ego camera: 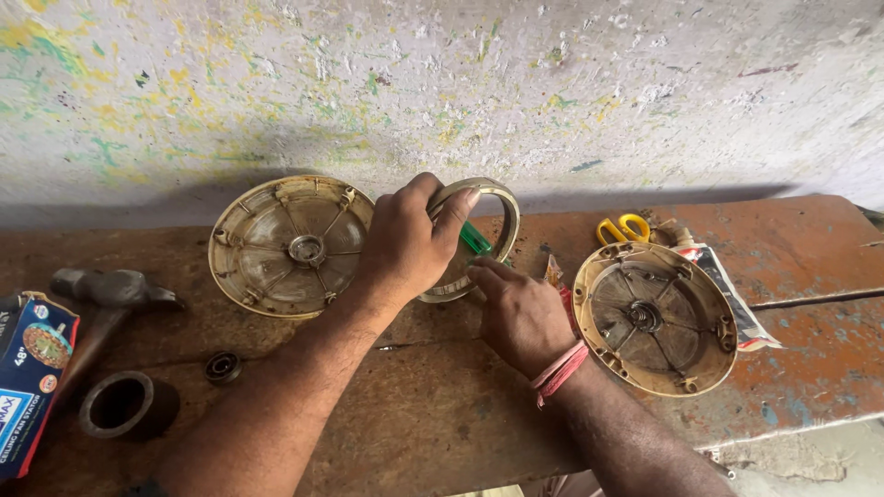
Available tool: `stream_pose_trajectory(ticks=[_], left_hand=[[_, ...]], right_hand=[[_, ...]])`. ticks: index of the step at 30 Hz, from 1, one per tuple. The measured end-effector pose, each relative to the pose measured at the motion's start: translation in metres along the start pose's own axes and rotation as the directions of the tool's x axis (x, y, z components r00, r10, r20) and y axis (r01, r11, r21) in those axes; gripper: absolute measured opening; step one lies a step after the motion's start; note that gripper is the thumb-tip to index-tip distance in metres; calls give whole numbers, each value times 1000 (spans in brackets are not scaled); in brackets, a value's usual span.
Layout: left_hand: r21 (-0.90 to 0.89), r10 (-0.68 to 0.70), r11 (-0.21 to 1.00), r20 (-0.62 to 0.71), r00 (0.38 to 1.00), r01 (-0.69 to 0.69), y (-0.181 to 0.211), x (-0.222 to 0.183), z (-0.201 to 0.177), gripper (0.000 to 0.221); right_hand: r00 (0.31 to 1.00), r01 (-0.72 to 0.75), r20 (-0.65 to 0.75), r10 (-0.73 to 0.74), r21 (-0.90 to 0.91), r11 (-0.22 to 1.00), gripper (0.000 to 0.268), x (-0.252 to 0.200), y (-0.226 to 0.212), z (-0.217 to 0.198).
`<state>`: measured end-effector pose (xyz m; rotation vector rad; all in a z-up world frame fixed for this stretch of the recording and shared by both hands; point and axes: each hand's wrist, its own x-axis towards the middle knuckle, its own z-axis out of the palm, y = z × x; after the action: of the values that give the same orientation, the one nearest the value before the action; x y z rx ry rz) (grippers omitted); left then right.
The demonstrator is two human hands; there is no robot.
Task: The person sits at a wooden workbench and uses a green-handled screwdriver to pry and scrape a circular metal ring, likely a fan component. They repeatedly rotate the ring and work along its inner edge, then place it back on the table.
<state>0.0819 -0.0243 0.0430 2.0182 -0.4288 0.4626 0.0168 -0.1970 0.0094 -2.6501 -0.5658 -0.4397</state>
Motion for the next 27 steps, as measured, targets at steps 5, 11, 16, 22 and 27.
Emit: stream_pose_trajectory(ticks=[5,11,16,22,27], left_hand=[[5,51,999,-27,998,-51,-2,-1,3,45],[52,46,998,-2,999,-46,4,-6,5,45],[33,51,998,-28,998,-50,3,-4,4,43],[50,42,998,-24,999,-41,3,-3,5,41],[80,0,997,-26,1000,2,7,-6,5,41]], right_hand=[[990,-101,86,109,-86,991,51,-1,-3,-5],[973,-108,175,149,-226,968,35,-6,-10,4],[996,-82,-46,77,-128,988,43,-7,2,1],[986,-75,131,102,-200,977,43,-9,2,10],[980,-179,152,125,422,889,38,-12,-12,22]])
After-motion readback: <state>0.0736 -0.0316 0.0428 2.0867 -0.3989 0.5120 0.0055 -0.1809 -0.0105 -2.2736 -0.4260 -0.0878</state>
